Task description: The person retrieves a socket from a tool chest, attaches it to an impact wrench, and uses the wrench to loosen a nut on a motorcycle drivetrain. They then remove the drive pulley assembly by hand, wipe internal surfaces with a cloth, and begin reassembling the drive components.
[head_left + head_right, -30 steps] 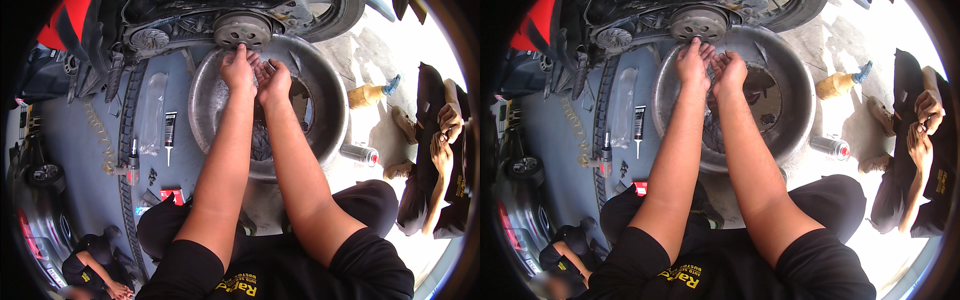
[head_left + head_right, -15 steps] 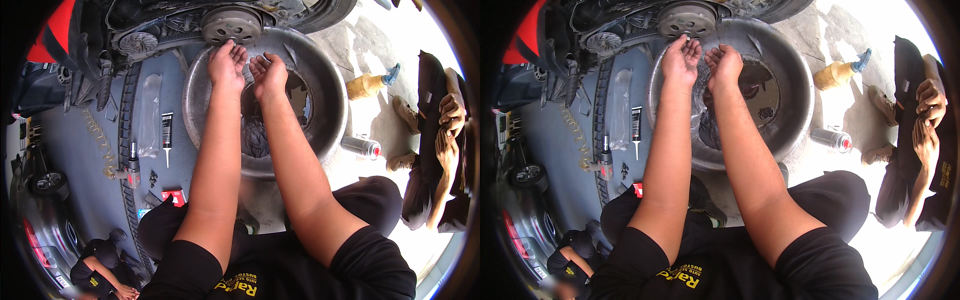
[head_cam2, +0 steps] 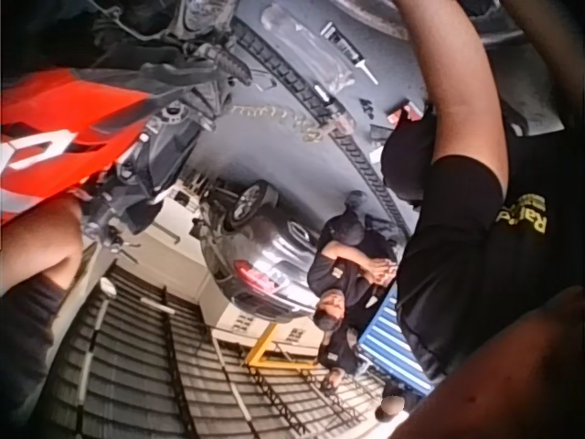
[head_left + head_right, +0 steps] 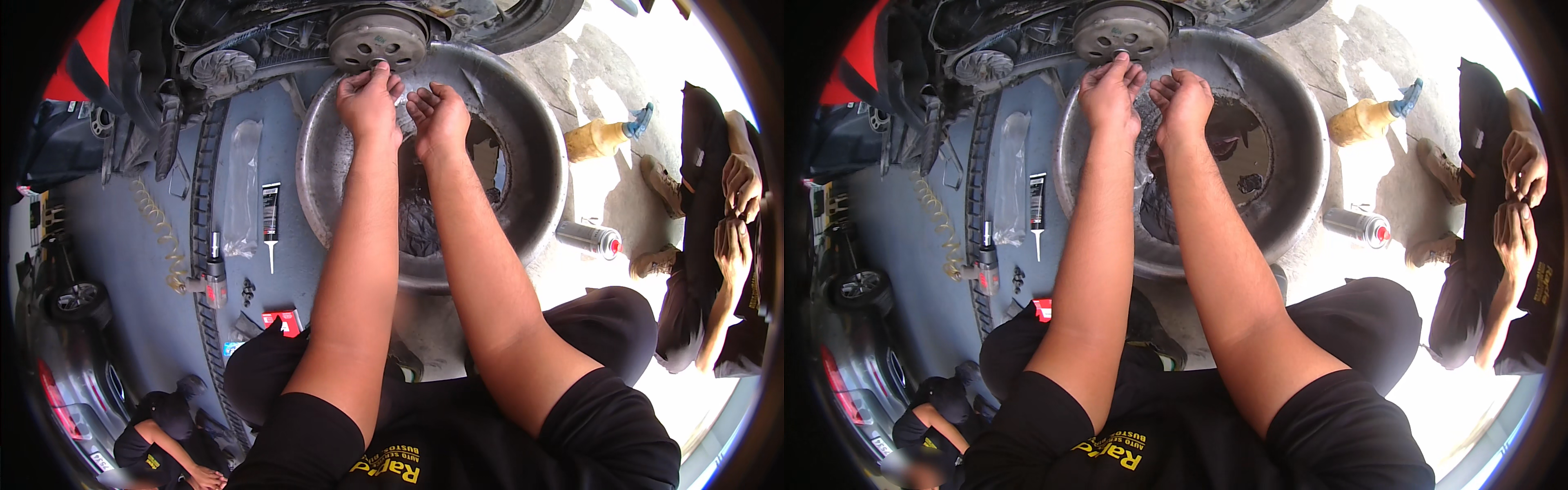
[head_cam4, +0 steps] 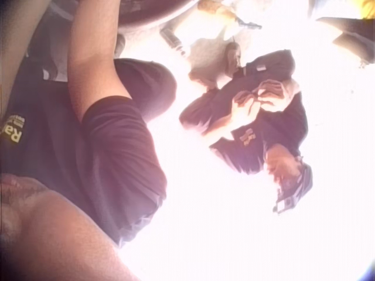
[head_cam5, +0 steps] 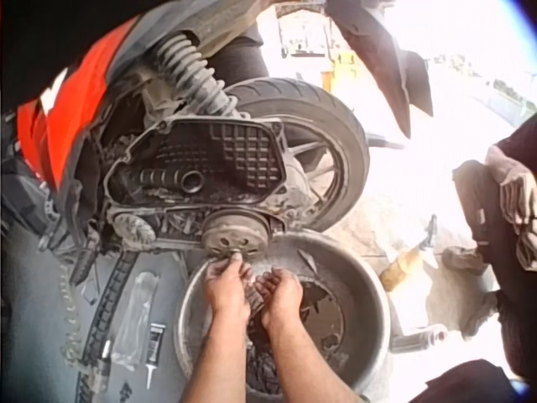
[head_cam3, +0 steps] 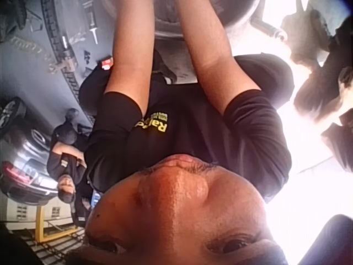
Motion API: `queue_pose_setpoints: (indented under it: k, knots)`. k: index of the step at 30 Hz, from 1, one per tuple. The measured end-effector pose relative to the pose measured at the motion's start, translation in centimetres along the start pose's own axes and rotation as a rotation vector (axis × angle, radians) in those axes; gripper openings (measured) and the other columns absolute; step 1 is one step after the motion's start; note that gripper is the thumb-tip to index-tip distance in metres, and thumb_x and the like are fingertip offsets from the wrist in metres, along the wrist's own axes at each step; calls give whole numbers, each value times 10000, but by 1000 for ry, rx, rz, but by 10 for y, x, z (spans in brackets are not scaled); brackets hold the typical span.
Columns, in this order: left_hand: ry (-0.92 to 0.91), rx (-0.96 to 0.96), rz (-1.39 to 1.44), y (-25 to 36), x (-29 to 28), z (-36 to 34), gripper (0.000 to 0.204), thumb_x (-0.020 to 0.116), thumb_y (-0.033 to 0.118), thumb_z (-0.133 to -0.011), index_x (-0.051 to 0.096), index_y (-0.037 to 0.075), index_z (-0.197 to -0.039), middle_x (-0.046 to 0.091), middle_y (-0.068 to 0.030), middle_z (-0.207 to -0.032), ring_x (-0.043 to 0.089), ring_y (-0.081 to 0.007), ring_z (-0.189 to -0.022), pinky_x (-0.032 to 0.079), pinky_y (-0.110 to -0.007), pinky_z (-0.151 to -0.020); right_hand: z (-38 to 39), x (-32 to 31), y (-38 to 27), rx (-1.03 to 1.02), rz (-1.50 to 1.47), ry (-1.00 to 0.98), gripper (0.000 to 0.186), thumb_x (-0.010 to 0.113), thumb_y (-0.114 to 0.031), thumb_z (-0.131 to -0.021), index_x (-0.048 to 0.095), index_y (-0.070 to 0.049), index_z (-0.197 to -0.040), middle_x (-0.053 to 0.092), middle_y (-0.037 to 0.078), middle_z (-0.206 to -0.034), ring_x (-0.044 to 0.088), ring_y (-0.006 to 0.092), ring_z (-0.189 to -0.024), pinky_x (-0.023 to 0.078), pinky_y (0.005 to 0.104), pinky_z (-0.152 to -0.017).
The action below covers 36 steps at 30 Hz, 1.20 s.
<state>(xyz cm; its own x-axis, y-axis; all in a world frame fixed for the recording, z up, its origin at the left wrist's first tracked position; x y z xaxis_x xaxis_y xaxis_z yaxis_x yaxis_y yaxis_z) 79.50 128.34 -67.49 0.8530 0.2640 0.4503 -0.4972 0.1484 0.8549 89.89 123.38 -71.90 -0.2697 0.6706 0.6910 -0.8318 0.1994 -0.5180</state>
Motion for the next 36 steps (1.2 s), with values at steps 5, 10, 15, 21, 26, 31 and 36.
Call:
queue_pose_setpoints:
  k: [5, 10, 15, 21, 26, 31, 36]
  knots:
    - [45, 537, -676, 24, 5, 5, 328, 787, 7, -756, 544, -35, -973, 675, -128, -895, 676, -182, -723, 552, -328, -665, 0, -3, -2, 4, 12, 18, 210, 527, -103, -904, 495, 13, -1076, 589, 136, -890, 636, 232, -710, 544, 324, -611]
    - [141, 380, -585, 14, -10, -7, 351, 751, 248, -866, 575, -41, -958, 646, -105, -785, 626, -196, -619, 527, -318, -615, 1, 1, -3, -7, 25, -22, 279, 538, -142, -916, 504, 50, -1115, 576, 149, -978, 616, 271, -844, 534, 358, -727]
    - [-95, -106, -226, -4, 1, -4, 492, 654, 446, -918, 560, -20, -1042, 606, -65, -848, 573, -144, -654, 446, -269, -543, 0, 1, -3, 6, -18, 7, 195, 523, -99, -904, 493, 3, -1068, 584, 129, -873, 634, 228, -698, 540, 319, -608]
    - [-134, -314, -110, -8, -20, -15, 486, 625, 477, -923, 536, 24, -1072, 510, -12, -797, 495, -125, -628, 393, -267, -524, 11, 14, -4, -9, 41, -33, 233, 540, -125, -908, 514, 26, -1083, 587, 134, -921, 626, 250, -772, 539, 346, -675]
    - [-240, -457, 44, -5, -7, -8, 364, 630, 377, -938, 527, 38, -1023, 527, -37, -861, 524, -148, -663, 417, -299, -566, 17, 27, -13, -105, 300, -129, 177, 567, -112, -903, 573, -2, -1042, 639, 109, -885, 632, 196, -711, 534, 314, -654]
    - [-77, -92, -240, 0, -12, -18, 389, 575, 437, -952, 561, 51, -994, 534, -33, -877, 537, -164, -668, 404, -302, -570, 23, 43, -4, -160, 487, -154, 142, 605, -137, -906, 613, -11, -971, 657, 94, -901, 618, 163, -693, 510, 294, -630]
    - [13, -74, -282, 24, -23, -32, 399, 519, 421, -984, 618, 41, -1051, 540, -13, -878, 513, -146, -753, 407, -301, -650, 30, 78, -1, -237, 538, -207, 257, 724, -231, -890, 631, -3, -814, 658, 55, -737, 575, 113, -592, 456, 268, -548]
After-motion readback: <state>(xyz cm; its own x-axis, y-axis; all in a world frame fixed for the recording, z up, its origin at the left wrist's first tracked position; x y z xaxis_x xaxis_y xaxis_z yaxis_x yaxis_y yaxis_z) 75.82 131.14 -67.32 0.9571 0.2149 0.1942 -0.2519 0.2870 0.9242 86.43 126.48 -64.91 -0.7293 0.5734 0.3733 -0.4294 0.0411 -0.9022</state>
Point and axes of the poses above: each hand's wrist, its own z-axis away from the middle knuckle, its own x-axis out of the palm, y = z × x, the point moved 6 cm from there along -z, towards the middle knuckle
